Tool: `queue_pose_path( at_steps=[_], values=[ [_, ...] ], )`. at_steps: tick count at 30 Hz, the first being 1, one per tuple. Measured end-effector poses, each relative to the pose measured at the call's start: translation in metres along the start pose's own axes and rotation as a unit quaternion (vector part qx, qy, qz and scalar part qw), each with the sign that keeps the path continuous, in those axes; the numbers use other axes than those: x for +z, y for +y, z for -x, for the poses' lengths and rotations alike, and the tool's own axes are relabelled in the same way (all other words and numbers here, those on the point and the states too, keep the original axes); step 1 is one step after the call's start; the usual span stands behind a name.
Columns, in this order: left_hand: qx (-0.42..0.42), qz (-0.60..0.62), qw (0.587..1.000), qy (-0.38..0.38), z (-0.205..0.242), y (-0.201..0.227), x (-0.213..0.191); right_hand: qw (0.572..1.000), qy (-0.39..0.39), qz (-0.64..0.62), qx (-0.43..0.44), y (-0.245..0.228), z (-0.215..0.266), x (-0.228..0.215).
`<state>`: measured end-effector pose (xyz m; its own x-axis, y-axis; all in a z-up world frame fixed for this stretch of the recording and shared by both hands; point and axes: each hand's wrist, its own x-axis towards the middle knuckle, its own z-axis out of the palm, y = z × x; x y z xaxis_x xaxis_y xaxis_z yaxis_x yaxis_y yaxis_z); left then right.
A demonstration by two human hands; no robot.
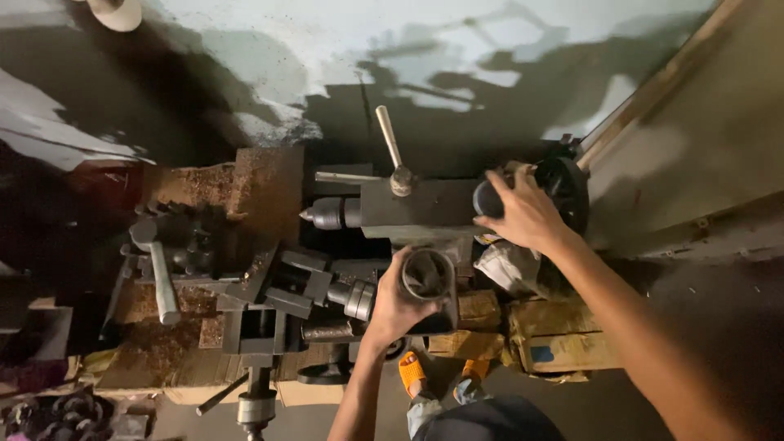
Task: The person opens a small plastic bag containing screws and places them on a workbench. They then move to the floor, pick up a circular mechanical part, and use pliers to insert and tighten screws into it.
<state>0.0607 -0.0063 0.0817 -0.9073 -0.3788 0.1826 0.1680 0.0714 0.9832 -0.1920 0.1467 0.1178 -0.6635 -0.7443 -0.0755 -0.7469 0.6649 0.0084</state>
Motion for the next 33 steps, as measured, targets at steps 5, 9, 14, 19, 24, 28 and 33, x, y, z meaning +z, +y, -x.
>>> queue_pose_path(
  at_steps=[5, 9, 14, 19, 24, 28, 33],
  values=[
    [0.027, -0.014, 0.998, 0.064, 0.004, -0.018, 0.0, 0.997, 0.068, 0.034, -0.023, 0.0, 0.008, 0.014],
    [0.076, -0.047, 0.989, 0.115, 0.005, -0.03, 0.003, 0.951, 0.175, -0.216, -0.133, -0.038, 0.046, -0.006],
    [0.088, -0.136, 0.974, 0.158, -0.002, -0.052, 0.018, 0.951, -0.056, -0.262, -0.154, -0.122, 0.063, -0.052],
    [0.116, -0.28, 0.938, 0.17, -0.031, -0.095, -0.007, 0.94, -0.076, -0.287, -0.168, -0.127, 0.026, -0.02],
    [0.112, -0.329, 0.919, 0.186, -0.07, -0.123, -0.043, 0.975, -0.037, -0.163, -0.148, -0.146, -0.026, -0.002],
    [0.049, -0.308, 0.926, 0.211, -0.084, -0.094, -0.05, 0.979, 0.053, -0.13, -0.146, -0.159, -0.053, 0.012],
    [0.066, -0.224, 0.95, 0.206, -0.084, -0.107, -0.056, 0.872, 0.192, -0.449, 0.033, -0.155, -0.052, 0.007]
  ],
)
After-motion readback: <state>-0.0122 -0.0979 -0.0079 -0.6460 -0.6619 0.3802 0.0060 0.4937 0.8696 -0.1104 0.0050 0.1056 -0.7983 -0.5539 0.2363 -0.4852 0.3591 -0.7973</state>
